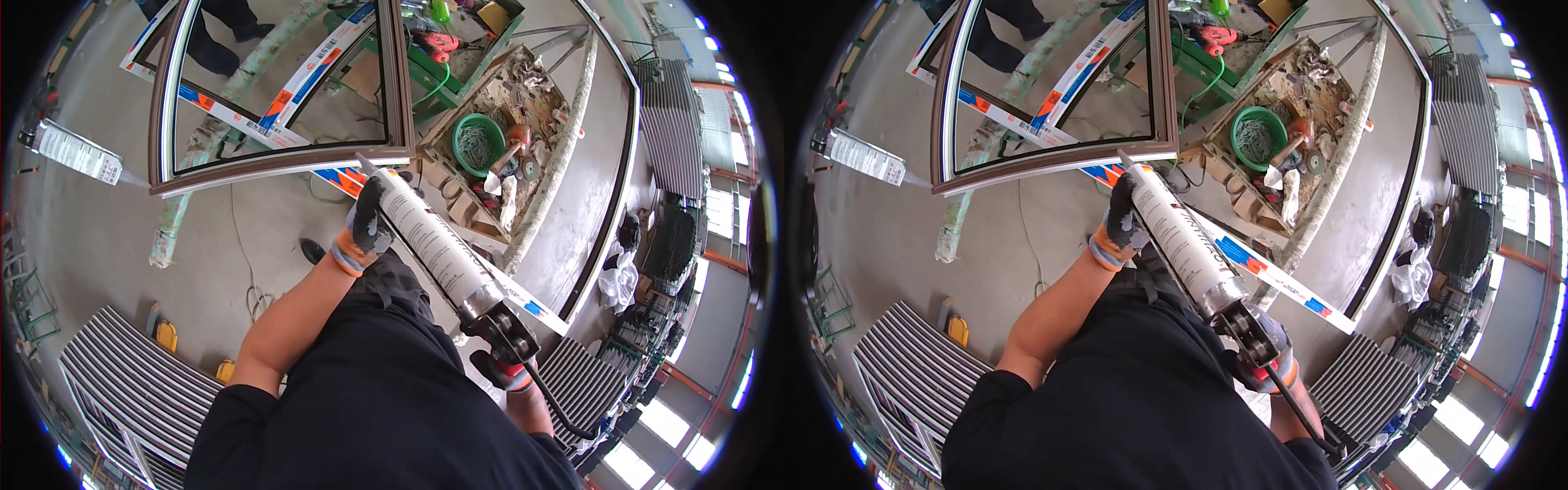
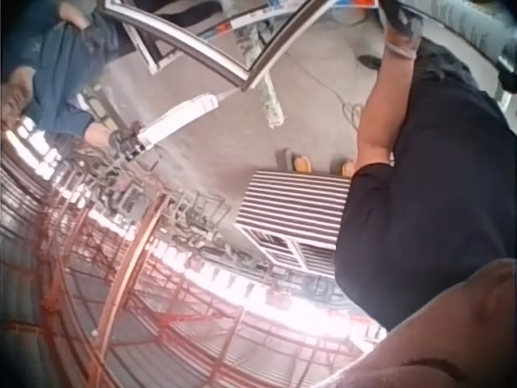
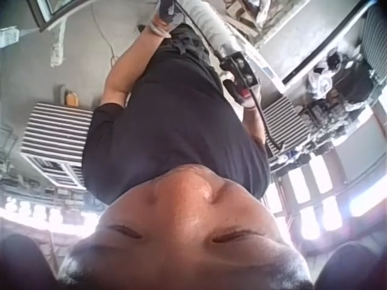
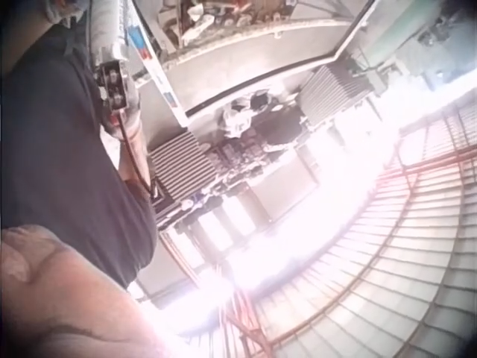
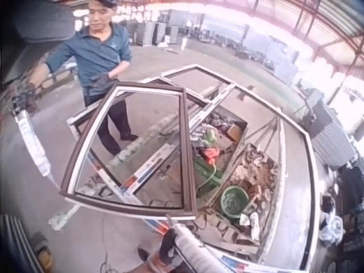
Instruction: Assembling a large metal window or door frame using a sealant gun, a rubber mallet, and an electric drill.
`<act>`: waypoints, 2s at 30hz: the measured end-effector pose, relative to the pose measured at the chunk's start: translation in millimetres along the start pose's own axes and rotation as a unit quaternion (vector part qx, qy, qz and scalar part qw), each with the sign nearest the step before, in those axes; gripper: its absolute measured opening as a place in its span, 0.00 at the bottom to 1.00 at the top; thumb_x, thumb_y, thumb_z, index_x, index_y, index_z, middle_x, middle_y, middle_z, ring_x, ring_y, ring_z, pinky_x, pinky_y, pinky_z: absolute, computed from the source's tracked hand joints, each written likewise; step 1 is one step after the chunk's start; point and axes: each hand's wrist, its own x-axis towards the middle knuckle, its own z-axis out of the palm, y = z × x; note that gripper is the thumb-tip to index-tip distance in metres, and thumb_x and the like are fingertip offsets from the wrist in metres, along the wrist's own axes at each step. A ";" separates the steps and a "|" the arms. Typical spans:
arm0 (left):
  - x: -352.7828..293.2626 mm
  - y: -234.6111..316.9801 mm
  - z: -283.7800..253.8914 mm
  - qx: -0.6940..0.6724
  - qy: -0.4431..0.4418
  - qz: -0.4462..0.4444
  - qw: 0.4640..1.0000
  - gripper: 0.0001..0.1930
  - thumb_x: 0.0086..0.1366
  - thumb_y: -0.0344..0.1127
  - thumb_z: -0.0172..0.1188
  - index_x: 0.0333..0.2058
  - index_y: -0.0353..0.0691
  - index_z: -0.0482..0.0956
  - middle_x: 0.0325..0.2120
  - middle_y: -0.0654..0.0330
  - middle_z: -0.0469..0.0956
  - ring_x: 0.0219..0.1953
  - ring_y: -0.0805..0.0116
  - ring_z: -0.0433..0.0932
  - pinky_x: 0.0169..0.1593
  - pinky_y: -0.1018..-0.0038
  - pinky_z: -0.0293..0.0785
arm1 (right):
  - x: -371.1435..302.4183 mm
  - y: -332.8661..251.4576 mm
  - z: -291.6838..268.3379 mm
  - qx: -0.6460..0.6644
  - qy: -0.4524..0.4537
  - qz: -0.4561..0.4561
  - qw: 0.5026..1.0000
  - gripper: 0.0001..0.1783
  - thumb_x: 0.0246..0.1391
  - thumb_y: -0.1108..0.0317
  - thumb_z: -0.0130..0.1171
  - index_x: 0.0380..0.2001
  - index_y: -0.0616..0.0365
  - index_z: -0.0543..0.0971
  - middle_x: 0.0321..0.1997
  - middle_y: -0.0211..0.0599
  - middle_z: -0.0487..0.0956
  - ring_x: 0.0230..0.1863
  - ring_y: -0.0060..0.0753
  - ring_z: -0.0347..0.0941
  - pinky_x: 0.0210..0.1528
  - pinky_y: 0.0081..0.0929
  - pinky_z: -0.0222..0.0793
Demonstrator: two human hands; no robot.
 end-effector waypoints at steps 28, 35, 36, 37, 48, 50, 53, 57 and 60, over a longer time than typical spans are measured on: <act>-131.4 169.7 -18.2 -0.014 -0.038 0.168 0.985 0.33 0.64 0.62 0.48 0.56 0.40 0.70 0.39 0.55 0.80 0.40 0.61 0.80 0.47 0.63 0.76 | 122.4 -106.6 172.7 0.014 -0.244 -0.088 0.966 0.14 0.47 0.72 0.61 0.39 0.62 0.74 0.33 0.36 0.76 0.31 0.37 0.73 0.35 0.31 0.70; -154.8 210.1 -20.8 -0.012 0.013 0.239 0.971 0.33 0.65 0.61 0.46 0.55 0.38 0.71 0.34 0.53 0.81 0.28 0.57 0.81 0.37 0.61 0.79 | 133.8 -89.7 214.4 -0.055 -0.286 -0.066 0.954 0.13 0.53 0.75 0.53 0.43 0.66 0.74 0.31 0.30 0.76 0.30 0.19 0.73 0.31 0.16 0.68; -157.8 212.3 -14.7 -0.009 0.023 0.247 0.969 0.32 0.65 0.61 0.47 0.54 0.38 0.71 0.33 0.53 0.81 0.28 0.57 0.81 0.36 0.62 0.79 | 135.0 -92.2 218.6 -0.054 -0.291 -0.072 0.952 0.13 0.53 0.75 0.53 0.43 0.66 0.74 0.31 0.30 0.76 0.30 0.19 0.73 0.31 0.16 0.68; -160.5 216.5 -17.8 0.014 0.032 0.267 0.963 0.32 0.64 0.62 0.48 0.53 0.38 0.72 0.33 0.54 0.81 0.28 0.58 0.81 0.36 0.61 0.79 | 137.1 -96.1 223.2 -0.058 -0.288 -0.065 0.954 0.13 0.53 0.75 0.53 0.42 0.65 0.75 0.31 0.30 0.76 0.30 0.21 0.73 0.32 0.18 0.68; -189.8 295.9 -81.4 0.031 0.059 0.325 0.943 0.32 0.61 0.64 0.51 0.49 0.41 0.73 0.34 0.54 0.78 0.28 0.61 0.77 0.36 0.64 0.76 | 158.3 -106.2 268.9 -0.070 -0.247 -0.173 0.951 0.15 0.43 0.71 0.60 0.38 0.58 0.75 0.36 0.39 0.75 0.39 0.44 0.71 0.44 0.34 0.66; -197.1 289.2 -52.2 0.078 0.087 0.308 0.944 0.30 0.60 0.64 0.53 0.47 0.42 0.75 0.33 0.57 0.77 0.31 0.60 0.77 0.36 0.65 0.77 | 161.8 -94.2 270.8 -0.043 -0.234 -0.185 0.954 0.18 0.44 0.69 0.59 0.41 0.60 0.75 0.36 0.39 0.75 0.39 0.44 0.71 0.45 0.35 0.66; -227.7 279.7 -71.7 0.102 0.106 0.362 0.921 0.30 0.56 0.67 0.54 0.41 0.45 0.75 0.31 0.60 0.77 0.31 0.63 0.77 0.36 0.66 0.76 | 152.7 -80.1 258.3 0.236 -0.256 -0.022 0.937 0.25 0.49 0.64 0.60 0.50 0.61 0.71 0.40 0.36 0.75 0.38 0.38 0.71 0.45 0.30 0.68; -234.9 204.5 -33.1 0.190 0.164 0.439 0.863 0.23 0.65 0.58 0.51 0.43 0.42 0.71 0.31 0.60 0.74 0.36 0.64 0.76 0.43 0.65 0.76 | 137.9 -4.5 211.3 0.294 -0.189 0.078 0.934 0.29 0.53 0.66 0.63 0.56 0.62 0.68 0.46 0.36 0.78 0.39 0.21 0.76 0.37 0.17 0.73; -249.5 159.8 -29.4 0.230 0.231 0.435 0.840 0.28 0.67 0.56 0.49 0.52 0.35 0.67 0.42 0.48 0.75 0.44 0.53 0.77 0.50 0.60 0.75 | 120.9 0.2 169.8 0.184 -0.208 0.061 0.959 0.24 0.54 0.65 0.61 0.52 0.63 0.72 0.37 0.32 0.78 0.31 0.18 0.73 0.29 0.16 0.68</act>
